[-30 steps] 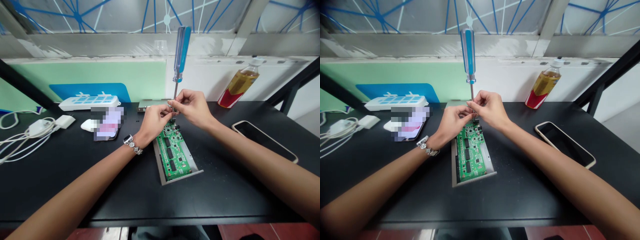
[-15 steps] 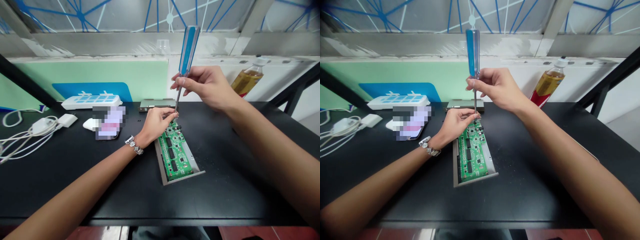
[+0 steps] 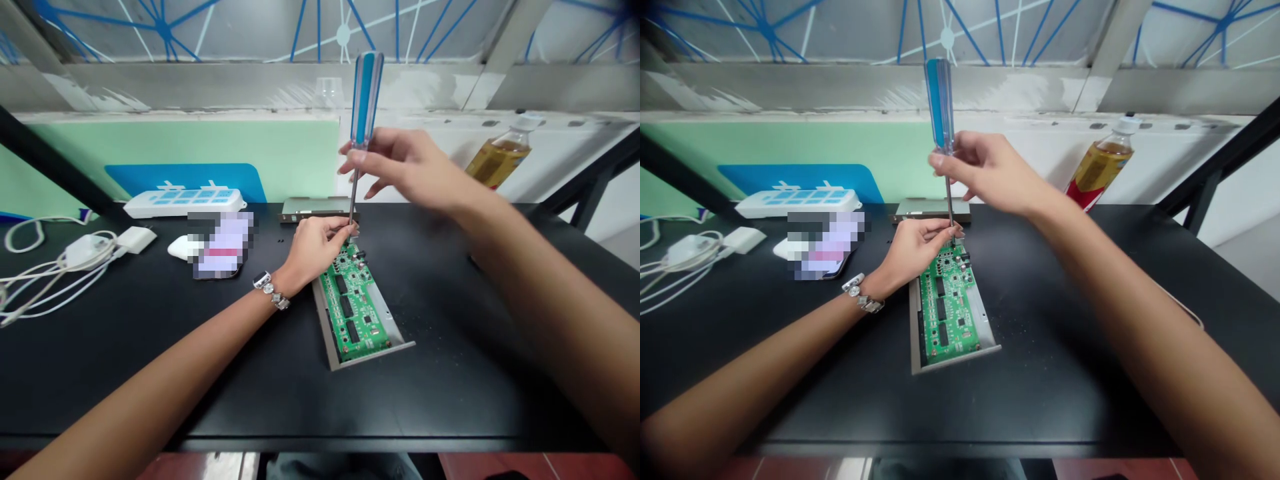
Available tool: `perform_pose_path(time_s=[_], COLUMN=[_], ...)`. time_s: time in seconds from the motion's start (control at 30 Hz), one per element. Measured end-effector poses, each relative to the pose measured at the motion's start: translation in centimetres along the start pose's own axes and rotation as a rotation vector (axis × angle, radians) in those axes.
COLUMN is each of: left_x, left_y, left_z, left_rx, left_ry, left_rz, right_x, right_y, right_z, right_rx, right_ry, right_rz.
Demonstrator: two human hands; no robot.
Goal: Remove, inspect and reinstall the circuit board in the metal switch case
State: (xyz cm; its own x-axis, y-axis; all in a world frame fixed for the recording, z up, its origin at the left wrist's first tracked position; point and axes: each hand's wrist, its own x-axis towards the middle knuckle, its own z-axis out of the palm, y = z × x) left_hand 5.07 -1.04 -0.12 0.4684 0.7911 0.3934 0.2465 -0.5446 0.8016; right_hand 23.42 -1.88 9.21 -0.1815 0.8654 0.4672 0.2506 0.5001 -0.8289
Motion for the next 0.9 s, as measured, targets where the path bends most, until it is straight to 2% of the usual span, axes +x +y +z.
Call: perform_pose_path(time_s=[0.1,0.2,0.43,0.7,0.8,0.9], left_x=[-0.1,-0.2,-0.2,-0.4,-0.4,-0.5], left_y=[0.1,0.1,0.2,1.3,1.3,1.1], left_z=[0.0,0.0,0.2,0.2,0.1,0.2], left_rx=[0.005,0.011,0.031,0.121,0.129,0.122], left_ry=[0.009,0.012,0.012,-0.028,-0.035,-0.025], left_rz=[0.004,0.005,0.020,0.000,0.004,-0.002], right_x=[-0.2,-0.3,-0.4,-0.5,-0.7,-1.1], right_y=[-0.8,-0.8,0.0,0.6,0.6,0.3], right_z=[-1.0,-1.1,0.6,1.4,1.4,1.3], right_rx=[0.002,-0.091,-0.304,-0.371,-0.325,-0.250], right_ry=[-0.087,-0.052,0.185,0.323,0.314,0.225], right_rz=[0.027,-0.053,-0.175,-0.208,-0.174,-0.106])
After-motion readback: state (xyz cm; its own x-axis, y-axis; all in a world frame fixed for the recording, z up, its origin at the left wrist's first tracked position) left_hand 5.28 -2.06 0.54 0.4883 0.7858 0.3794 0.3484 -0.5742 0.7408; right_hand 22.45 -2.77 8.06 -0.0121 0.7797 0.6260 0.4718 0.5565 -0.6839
